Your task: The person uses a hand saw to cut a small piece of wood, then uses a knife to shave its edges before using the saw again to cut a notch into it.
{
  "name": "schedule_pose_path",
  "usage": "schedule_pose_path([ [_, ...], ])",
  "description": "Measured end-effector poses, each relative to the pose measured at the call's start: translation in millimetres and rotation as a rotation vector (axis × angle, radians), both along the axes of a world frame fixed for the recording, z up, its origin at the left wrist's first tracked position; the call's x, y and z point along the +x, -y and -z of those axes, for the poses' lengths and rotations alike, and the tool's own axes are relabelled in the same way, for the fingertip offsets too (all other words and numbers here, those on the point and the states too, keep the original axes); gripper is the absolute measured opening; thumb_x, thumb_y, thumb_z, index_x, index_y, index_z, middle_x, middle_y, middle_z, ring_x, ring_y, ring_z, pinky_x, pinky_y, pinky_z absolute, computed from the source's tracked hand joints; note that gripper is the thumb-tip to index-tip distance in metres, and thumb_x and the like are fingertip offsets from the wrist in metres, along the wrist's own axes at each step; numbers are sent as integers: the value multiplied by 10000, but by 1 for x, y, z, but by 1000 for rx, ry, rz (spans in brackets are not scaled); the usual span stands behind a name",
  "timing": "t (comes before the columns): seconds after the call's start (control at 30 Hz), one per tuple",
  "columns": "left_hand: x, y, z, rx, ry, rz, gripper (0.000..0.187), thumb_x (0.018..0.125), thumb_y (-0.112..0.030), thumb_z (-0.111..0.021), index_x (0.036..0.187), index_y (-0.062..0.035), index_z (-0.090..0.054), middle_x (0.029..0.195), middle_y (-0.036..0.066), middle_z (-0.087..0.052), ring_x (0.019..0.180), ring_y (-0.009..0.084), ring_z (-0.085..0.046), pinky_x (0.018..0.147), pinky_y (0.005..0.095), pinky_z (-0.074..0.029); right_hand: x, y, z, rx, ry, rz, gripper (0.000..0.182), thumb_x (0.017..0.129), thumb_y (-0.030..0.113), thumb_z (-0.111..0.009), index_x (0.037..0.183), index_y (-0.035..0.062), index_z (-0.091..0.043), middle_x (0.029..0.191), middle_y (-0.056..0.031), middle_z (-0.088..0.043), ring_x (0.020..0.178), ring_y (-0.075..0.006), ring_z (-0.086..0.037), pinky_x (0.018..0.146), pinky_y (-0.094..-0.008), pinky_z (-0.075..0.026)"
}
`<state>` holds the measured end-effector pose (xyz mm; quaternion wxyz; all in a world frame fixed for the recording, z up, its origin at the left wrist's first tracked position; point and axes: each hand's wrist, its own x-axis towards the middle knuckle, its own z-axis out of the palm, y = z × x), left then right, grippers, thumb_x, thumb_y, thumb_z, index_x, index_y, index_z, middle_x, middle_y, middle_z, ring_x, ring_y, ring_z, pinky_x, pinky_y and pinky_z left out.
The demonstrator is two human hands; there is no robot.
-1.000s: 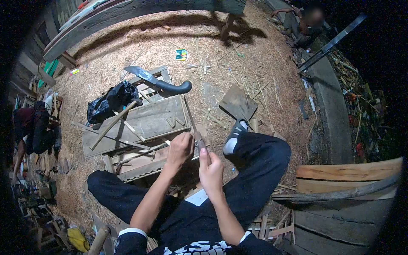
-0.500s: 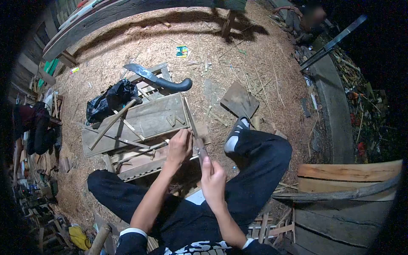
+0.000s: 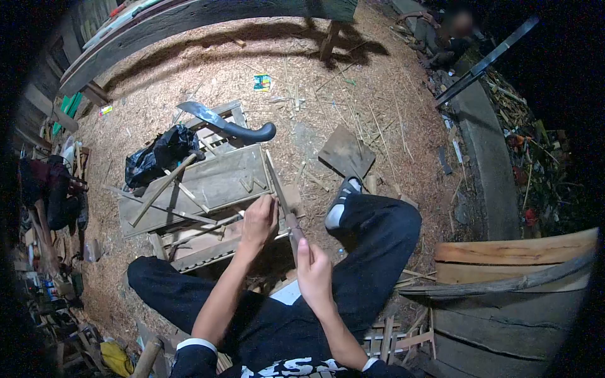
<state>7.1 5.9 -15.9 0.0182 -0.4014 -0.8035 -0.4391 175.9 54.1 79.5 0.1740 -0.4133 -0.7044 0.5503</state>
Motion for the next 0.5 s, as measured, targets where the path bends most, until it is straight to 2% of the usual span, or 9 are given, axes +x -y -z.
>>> schedule_pose_path([
  [0.07, -1, -1, 3, 4, -17, -3, 115, 949, -63, -635, 920, 3, -546, 830, 216, -591, 781, 425, -618, 699, 506, -494, -19, -11, -9, 78, 17, -38, 482, 1103, 343, -513, 837, -46, -617, 599, 7, -496, 581, -77, -395, 514, -317, -358],
  [0.1, 1, 0, 4, 2, -25, -12, 105, 926, -47, -634, 917, -6, -538, 822, 202, -580, 788, 407, -618, 715, 497, -500, -40, -11, -6, 138, -15, -34, 495, 1096, 346, -522, 811, -49, -614, 590, -38, -498, 566, -104, -412, 515, -346, -370],
  [0.17, -4, 0, 3, -8, -21, -10, 103, 922, -44, -636, 931, -8, -540, 831, 199, -582, 797, 403, -622, 720, 499, -502, -37, -7, -14, 196, 34, -59, 503, 1084, 362, -524, 834, -61, -638, 637, -178, -591, 578, -231, -551, 567, -415, -438],
  [0.2, -3, 1, 2, -9, -7, -9, 100, 936, -50, -636, 941, 4, -552, 849, 219, -596, 808, 427, -626, 714, 506, -499, -30, -3, -18, 196, 34, -65, 503, 1084, 362, -524, 834, -61, -638, 637, -178, -591, 578, -231, -551, 567, -415, -438],
  [0.27, 0, 0, 2, 23, 17, 0, 102, 959, -60, -627, 949, 15, -560, 861, 243, -602, 813, 457, -621, 705, 516, -488, -12, 1, -22, 69, 50, 1, 490, 1088, 329, -532, 812, -72, -594, 597, -137, -483, 564, -162, -438, 551, -395, -409],
  [0.37, 1, 1, 1, 13, 10, -2, 111, 974, -64, -617, 937, 16, -549, 847, 242, -593, 797, 462, -614, 690, 516, -483, -46, -14, -6, 203, 71, -45, 479, 1088, 319, -526, 812, -65, -604, 593, -117, -489, 561, -150, -458, 551, -390, -411],
  [0.43, -2, 1, 0, 23, -8, -10, 117, 972, -65, -620, 931, 13, -544, 845, 236, -591, 800, 457, -616, 687, 515, -485, -32, -10, -10, 186, -4, -63, 487, 1091, 326, -515, 802, -56, -606, 585, -91, -487, 558, -137, -479, 546, -388, -410],
  [0.5, 0, 0, 0, 16, 19, -8, 127, 968, -68, -625, 924, 11, -536, 848, 234, -590, 807, 455, -617, 690, 517, -483, -10, 1, -12, 70, 35, -3, 491, 1073, 343, -542, 828, -72, -636, 667, -242, -595, 599, -342, -603, 609, -454, -455],
])
